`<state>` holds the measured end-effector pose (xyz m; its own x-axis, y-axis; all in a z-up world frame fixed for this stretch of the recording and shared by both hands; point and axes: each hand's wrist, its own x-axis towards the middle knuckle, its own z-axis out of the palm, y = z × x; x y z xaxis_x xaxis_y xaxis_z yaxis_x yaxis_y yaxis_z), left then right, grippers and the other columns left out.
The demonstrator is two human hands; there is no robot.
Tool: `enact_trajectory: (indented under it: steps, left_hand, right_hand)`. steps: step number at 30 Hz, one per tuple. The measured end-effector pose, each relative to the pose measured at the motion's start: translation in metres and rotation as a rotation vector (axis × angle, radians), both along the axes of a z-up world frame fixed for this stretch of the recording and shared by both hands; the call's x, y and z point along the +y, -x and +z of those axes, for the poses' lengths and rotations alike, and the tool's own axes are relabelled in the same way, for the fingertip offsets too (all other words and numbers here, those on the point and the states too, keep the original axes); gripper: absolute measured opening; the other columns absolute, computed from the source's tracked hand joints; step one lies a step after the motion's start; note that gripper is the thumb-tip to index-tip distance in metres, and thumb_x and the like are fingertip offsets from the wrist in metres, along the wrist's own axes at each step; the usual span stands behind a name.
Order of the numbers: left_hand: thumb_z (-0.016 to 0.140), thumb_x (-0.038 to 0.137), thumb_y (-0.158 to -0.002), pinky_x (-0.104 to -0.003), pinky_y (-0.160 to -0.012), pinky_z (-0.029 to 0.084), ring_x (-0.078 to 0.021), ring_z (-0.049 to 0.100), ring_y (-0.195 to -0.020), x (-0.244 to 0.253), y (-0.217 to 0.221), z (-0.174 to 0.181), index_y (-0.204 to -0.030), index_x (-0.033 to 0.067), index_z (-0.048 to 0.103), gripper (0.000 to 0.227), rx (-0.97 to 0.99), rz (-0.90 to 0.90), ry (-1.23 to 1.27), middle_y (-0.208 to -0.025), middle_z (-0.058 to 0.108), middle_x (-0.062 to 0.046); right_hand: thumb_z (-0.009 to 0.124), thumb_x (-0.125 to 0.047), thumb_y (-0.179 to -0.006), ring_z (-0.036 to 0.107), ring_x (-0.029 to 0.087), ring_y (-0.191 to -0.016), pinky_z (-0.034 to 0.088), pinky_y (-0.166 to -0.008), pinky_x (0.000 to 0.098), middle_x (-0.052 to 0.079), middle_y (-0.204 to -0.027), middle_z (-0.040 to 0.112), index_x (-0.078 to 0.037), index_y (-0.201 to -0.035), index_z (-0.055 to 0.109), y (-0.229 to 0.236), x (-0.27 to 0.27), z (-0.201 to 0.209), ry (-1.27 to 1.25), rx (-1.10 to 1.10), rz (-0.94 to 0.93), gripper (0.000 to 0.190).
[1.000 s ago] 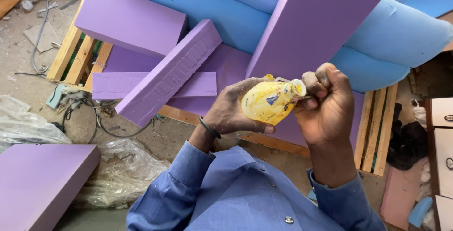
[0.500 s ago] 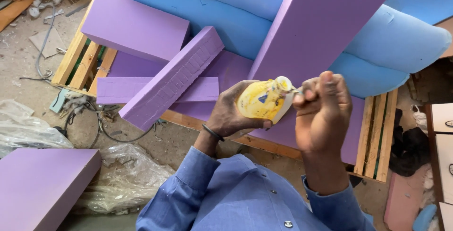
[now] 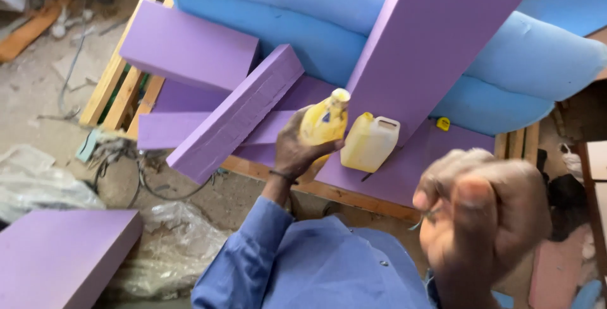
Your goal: Pouring adhesive from a large plastic jerrycan into a smaller applicator bottle in a workshop.
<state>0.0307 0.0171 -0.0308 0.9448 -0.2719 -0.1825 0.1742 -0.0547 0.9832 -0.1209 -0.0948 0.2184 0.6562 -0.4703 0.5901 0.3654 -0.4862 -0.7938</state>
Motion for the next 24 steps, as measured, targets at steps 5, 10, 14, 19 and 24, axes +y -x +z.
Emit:
enact_trajectory:
  steps: [5, 10, 14, 19, 24]
  left_hand:
    - [0.118, 0.033, -0.068, -0.039, -0.104, 0.073, -0.0209, 0.083, -0.123, 0.006, 0.000, 0.012, -0.156, 0.0169, 0.078, 0.098, 0.052, -0.036, 0.299, -0.132, 0.089, -0.008]
    - [0.126, 0.021, -0.066, -0.033, -0.101, 0.071, -0.0108, 0.083, -0.116, 0.000, 0.010, 0.008, -0.154, 0.0203, 0.083, 0.098, 0.102, -0.188, 0.505, -0.126, 0.092, -0.003]
    - [0.124, 0.020, -0.068, -0.039, -0.104, 0.074, -0.0162, 0.087, -0.119, 0.004, 0.016, 0.025, -0.154, 0.0158, 0.082, 0.095, 0.147, -0.300, 0.617, -0.132, 0.093, -0.008]
    - [0.123, 0.024, -0.070, -0.036, -0.102, 0.073, -0.0113, 0.084, -0.118, 0.004, 0.015, 0.034, -0.148, 0.0140, 0.086, 0.086, 0.117, -0.380, 0.608, -0.128, 0.092, -0.002]
    - [0.124, 0.020, -0.066, -0.037, -0.100, 0.074, -0.0150, 0.085, -0.120, 0.002, 0.015, 0.031, -0.147, 0.0107, 0.087, 0.089, 0.114, -0.524, 0.662, -0.128, 0.092, -0.008]
  right_hand:
    - [0.068, -0.035, -0.132, 0.051, 0.012, -0.059, 0.042, -0.057, 0.0267, -0.001, -0.071, 0.043, -0.013, -0.112, 0.053, -0.033, -0.082, -0.069, -0.172, 0.208, 0.060, 0.034]
    - [0.077, -0.017, -0.127, 0.069, 0.012, -0.066, 0.053, -0.061, 0.0263, 0.006, -0.070, 0.062, -0.005, -0.114, 0.074, -0.040, -0.083, -0.099, -0.226, 0.360, 0.074, 0.017]
    - [0.079, -0.015, -0.125, 0.086, 0.022, -0.088, 0.069, -0.076, 0.0319, 0.020, -0.091, 0.082, 0.007, -0.127, 0.081, -0.052, -0.075, -0.089, -0.199, 0.420, 0.243, 0.022]
    - [0.085, -0.005, -0.120, 0.087, 0.020, -0.091, 0.073, -0.085, 0.0321, 0.018, -0.105, 0.084, 0.007, -0.136, 0.080, -0.061, -0.090, -0.090, -0.158, 0.416, 0.260, 0.020]
    - [0.088, -0.015, -0.113, 0.084, 0.018, -0.092, 0.073, -0.086, 0.0366, 0.016, -0.110, 0.085, -0.002, -0.168, 0.073, -0.074, -0.089, -0.038, -0.055, 0.557, 0.458, 0.058]
